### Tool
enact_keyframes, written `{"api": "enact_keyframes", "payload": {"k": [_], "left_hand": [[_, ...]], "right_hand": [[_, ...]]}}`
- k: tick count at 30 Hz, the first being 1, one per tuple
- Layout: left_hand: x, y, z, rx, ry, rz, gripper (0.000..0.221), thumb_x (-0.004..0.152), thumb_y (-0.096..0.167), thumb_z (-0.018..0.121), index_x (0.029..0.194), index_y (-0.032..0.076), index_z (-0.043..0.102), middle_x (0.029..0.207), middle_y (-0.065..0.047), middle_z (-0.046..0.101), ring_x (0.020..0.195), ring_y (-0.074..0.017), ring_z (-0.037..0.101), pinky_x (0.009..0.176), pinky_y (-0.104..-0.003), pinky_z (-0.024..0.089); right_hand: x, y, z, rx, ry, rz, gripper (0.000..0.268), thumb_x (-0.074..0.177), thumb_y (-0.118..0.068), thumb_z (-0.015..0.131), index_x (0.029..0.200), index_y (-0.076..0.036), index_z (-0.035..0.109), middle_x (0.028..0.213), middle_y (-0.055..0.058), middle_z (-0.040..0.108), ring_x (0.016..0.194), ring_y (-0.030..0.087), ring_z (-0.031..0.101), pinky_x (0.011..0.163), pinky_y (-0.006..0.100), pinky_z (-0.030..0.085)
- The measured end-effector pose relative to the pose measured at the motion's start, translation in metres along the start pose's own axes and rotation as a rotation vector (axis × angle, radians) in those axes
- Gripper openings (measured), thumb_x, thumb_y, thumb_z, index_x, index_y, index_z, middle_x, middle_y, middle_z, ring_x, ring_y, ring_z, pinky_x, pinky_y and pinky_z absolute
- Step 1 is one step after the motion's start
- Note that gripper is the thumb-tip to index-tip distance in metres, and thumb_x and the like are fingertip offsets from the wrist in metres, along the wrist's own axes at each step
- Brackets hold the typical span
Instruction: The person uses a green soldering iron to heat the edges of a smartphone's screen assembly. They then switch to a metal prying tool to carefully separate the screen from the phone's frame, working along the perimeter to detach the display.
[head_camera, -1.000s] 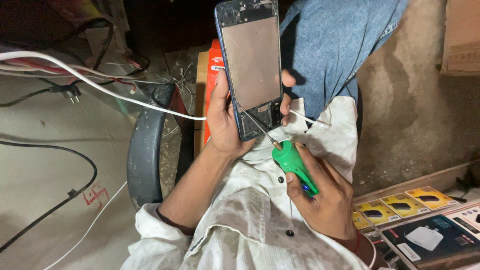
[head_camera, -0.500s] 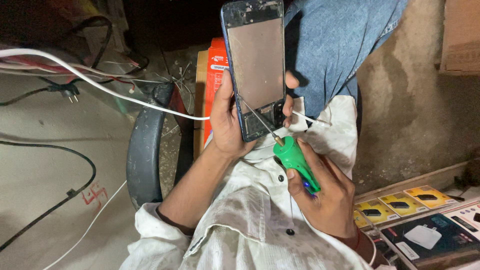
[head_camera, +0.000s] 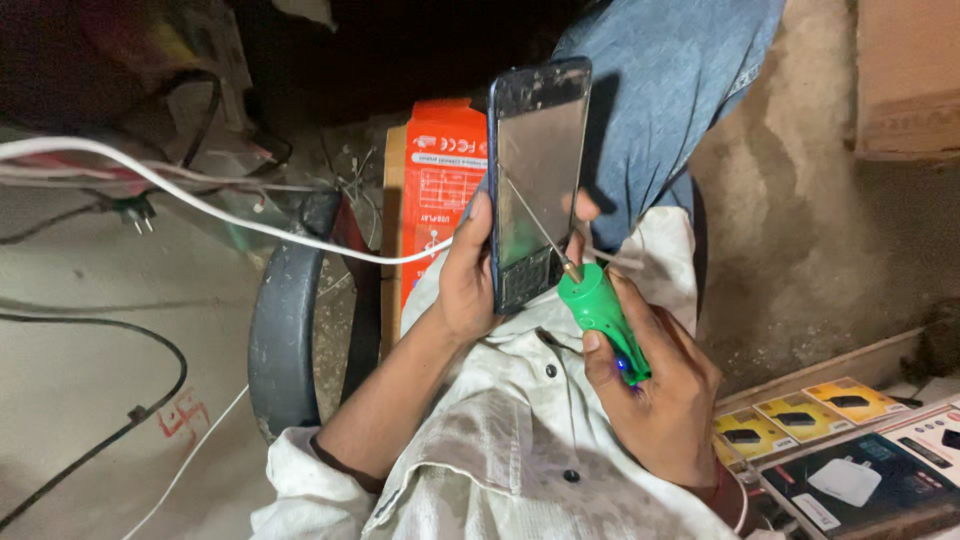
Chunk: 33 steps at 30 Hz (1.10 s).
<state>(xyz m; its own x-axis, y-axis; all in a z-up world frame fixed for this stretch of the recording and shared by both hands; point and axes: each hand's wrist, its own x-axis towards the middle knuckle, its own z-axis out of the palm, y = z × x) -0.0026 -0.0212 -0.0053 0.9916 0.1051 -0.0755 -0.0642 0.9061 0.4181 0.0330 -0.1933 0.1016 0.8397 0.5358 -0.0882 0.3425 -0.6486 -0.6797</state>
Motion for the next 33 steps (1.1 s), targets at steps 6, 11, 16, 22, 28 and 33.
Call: {"api": "enact_keyframes", "payload": {"k": [6,11,16,22,28,33], "left_hand": [[0.008,0.008,0.014,-0.04,0.024,-0.045,0.081,0.106,0.062,0.023,0.142,-0.005,0.05,0.123,-0.018,0.065,0.103,-0.0254,0.066,0.094,-0.039,0.054],[0.01,0.009,0.012,-0.034,-0.007,-0.029,0.087,0.107,0.066,0.024,0.139,-0.009,0.051,0.112,-0.02,0.067,0.098,-0.027,0.068,0.09,-0.04,0.057],[0.011,0.001,0.011,-0.061,-0.029,-0.043,0.085,0.107,0.066,0.025,0.139,-0.009,0.051,0.107,-0.021,0.068,0.096,-0.0284,0.069,0.089,-0.04,0.058],[0.015,-0.002,0.015,-0.057,0.039,-0.014,0.076,0.105,0.059,0.025,0.141,-0.005,0.047,0.131,-0.023,0.062,0.105,-0.0336,0.069,0.091,-0.047,0.059],[0.019,-0.001,0.021,-0.005,0.065,-0.003,0.07,0.105,0.051,0.025,0.152,0.001,0.039,0.142,-0.025,0.057,0.113,-0.0344,0.066,0.091,-0.049,0.059],[0.021,0.0,0.02,-0.034,0.067,-0.014,0.071,0.103,0.049,0.023,0.149,-0.002,0.041,0.142,-0.025,0.057,0.116,-0.0354,0.066,0.092,-0.05,0.059]], "right_hand": [[0.022,0.018,-0.009,0.118,0.092,-0.097,0.047,0.091,-0.012,0.072,0.135,0.001,0.062,0.119,0.018,0.074,0.1,0.023,0.075,0.086,0.033,0.057],[0.054,0.016,-0.041,0.221,0.295,-0.141,0.049,0.099,-0.015,0.069,0.14,0.009,0.058,0.134,0.018,0.068,0.123,0.019,0.064,0.108,0.034,0.05],[0.126,-0.023,-0.086,0.311,0.429,-0.301,0.046,0.104,-0.014,0.065,0.144,0.007,0.053,0.135,0.011,0.067,0.122,0.013,0.063,0.109,0.028,0.05],[0.222,-0.057,-0.106,-0.233,0.543,-0.541,0.035,0.093,-0.006,0.076,0.124,0.001,0.063,0.106,0.024,0.072,0.097,0.044,0.069,0.08,0.049,0.054],[0.272,-0.061,-0.095,-0.381,0.555,-0.598,0.045,0.088,-0.014,0.079,0.129,-0.003,0.065,0.106,0.024,0.072,0.092,0.045,0.069,0.076,0.052,0.054],[0.286,-0.056,-0.11,-0.386,0.638,-0.719,0.037,0.095,-0.02,0.082,0.124,-0.001,0.069,0.102,0.02,0.073,0.091,0.041,0.069,0.083,0.049,0.052]]}}
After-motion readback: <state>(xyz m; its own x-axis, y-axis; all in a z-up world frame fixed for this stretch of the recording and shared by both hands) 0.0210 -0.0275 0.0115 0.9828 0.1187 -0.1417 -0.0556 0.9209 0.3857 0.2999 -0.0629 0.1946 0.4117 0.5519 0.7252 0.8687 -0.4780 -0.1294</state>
